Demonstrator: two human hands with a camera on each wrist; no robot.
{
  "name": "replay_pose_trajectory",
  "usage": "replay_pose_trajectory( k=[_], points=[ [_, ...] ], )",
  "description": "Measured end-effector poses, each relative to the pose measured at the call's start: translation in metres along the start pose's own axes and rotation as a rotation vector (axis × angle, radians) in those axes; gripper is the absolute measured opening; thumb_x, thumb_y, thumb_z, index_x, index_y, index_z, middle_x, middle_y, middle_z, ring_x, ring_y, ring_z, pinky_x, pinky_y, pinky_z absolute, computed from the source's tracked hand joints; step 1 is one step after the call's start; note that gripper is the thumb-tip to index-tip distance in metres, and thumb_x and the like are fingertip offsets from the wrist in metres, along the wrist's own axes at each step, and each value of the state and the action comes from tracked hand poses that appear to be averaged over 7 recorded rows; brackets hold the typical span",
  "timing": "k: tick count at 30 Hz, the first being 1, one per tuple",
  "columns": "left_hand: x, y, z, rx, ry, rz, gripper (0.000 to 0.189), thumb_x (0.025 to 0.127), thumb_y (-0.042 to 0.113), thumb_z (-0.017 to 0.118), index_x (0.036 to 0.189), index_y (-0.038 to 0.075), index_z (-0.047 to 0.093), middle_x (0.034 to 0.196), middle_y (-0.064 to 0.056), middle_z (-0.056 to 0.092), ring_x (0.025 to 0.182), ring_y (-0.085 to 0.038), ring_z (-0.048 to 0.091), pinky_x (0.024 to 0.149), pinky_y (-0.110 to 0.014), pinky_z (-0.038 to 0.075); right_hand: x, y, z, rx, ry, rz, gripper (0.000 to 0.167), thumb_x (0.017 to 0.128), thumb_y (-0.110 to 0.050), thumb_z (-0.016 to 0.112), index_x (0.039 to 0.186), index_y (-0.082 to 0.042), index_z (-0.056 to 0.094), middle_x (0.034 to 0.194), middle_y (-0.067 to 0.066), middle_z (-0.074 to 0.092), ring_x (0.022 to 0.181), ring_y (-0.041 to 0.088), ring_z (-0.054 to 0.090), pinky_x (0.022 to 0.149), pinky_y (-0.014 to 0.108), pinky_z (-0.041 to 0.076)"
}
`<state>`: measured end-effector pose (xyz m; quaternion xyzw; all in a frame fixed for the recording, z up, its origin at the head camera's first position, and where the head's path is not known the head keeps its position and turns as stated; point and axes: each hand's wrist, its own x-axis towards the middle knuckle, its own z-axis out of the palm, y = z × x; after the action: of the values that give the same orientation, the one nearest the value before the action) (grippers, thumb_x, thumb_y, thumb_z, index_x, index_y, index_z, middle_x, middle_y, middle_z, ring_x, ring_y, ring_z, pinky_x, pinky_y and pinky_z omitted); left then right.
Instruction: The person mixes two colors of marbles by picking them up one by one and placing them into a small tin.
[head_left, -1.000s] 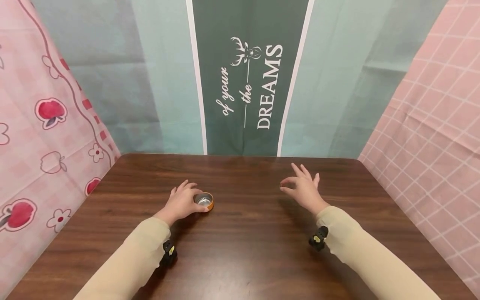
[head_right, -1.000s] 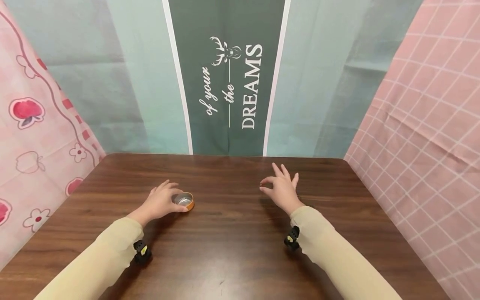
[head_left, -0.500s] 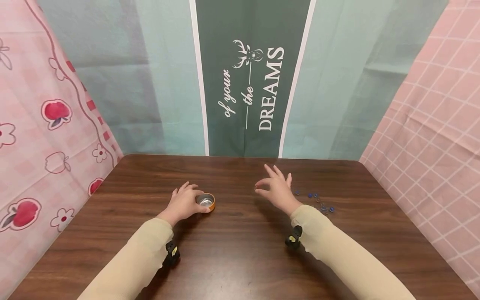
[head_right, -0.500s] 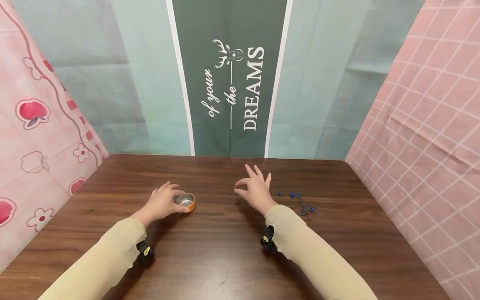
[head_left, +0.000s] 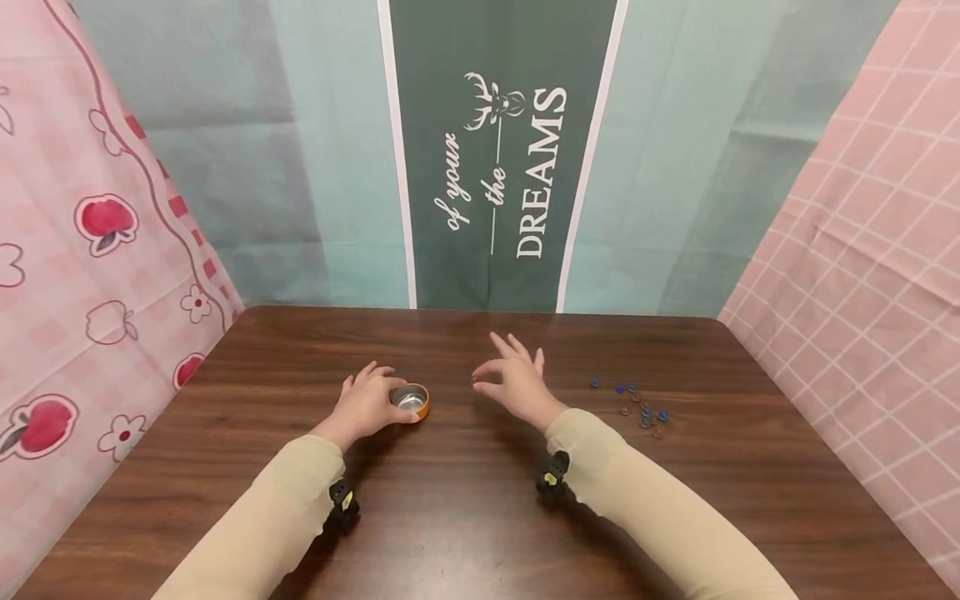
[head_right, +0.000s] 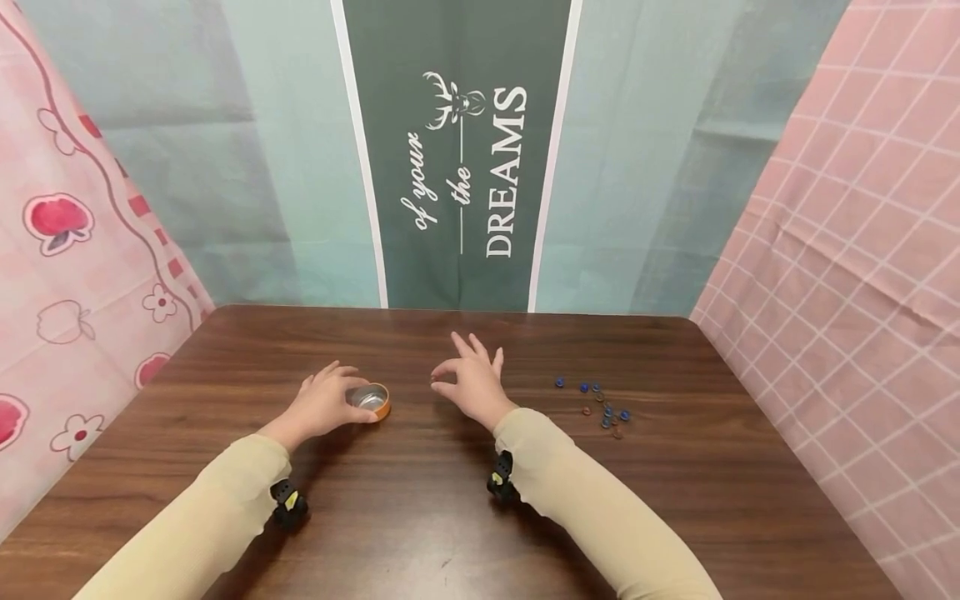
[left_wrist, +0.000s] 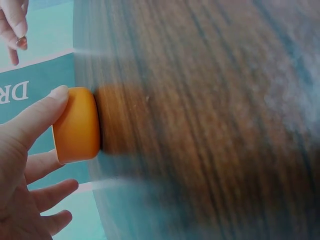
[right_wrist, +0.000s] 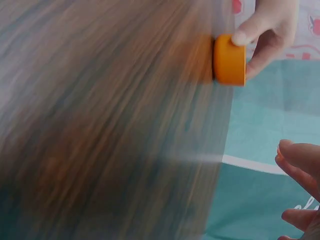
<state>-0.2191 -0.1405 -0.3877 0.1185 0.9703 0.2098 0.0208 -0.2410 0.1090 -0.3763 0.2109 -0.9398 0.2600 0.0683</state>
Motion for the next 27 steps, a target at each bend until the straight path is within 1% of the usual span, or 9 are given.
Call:
replay_pose_trajectory(
  k=[8, 16, 22, 27],
  points=[
    [0.000, -0.003, -0.001, -0.005, -0.005, -0.015, 0.059, 0.071, 0.041, 0.080, 0.117, 0.006, 0.066, 0.133, -0.021, 0.048, 0.133, -0.043, 0.024, 0.099, -0.068, 0.016, 0.011, -0.026, 0.016, 0.032, -0.050, -0.031, 0.008, 0.080, -0.024, 0.075, 0.088, -0.021, 0.074, 0.148, 0.010, 0.033, 0.138, 0.034, 0.019, 0.100, 0.068, 0.000],
    [0.001, -0.005, -0.002, 0.003, -0.006, 0.001, 0.059, 0.072, 0.042, 0.079, 0.116, 0.005, 0.066, 0.132, -0.021, 0.048, 0.132, -0.044, 0.026, 0.097, -0.070, 0.017, 0.020, -0.045, 0.029, 0.028, -0.099, -0.054, 0.011, 0.081, -0.028, 0.073, 0.091, -0.022, 0.075, 0.148, 0.008, 0.033, 0.138, 0.032, 0.019, 0.101, 0.068, 0.003],
    [0.001, -0.002, -0.002, -0.003, -0.003, 0.009, 0.057, 0.072, 0.041, 0.078, 0.116, 0.005, 0.066, 0.131, -0.022, 0.049, 0.131, -0.045, 0.027, 0.096, -0.070, 0.018, 0.023, -0.052, 0.035, 0.030, -0.130, -0.055, 0.013, 0.082, -0.027, 0.073, 0.093, -0.020, 0.075, 0.148, 0.009, 0.033, 0.138, 0.031, 0.019, 0.101, 0.068, 0.005],
    [0.001, -0.002, -0.002, -0.003, -0.005, 0.007, 0.058, 0.072, 0.041, 0.078, 0.116, 0.005, 0.066, 0.131, -0.022, 0.049, 0.131, -0.045, 0.027, 0.096, -0.070, 0.019, 0.025, -0.053, 0.040, 0.026, -0.147, -0.052, 0.014, 0.083, -0.028, 0.072, 0.094, -0.020, 0.074, 0.148, 0.009, 0.034, 0.137, 0.033, 0.021, 0.101, 0.068, 0.008]
  ],
)
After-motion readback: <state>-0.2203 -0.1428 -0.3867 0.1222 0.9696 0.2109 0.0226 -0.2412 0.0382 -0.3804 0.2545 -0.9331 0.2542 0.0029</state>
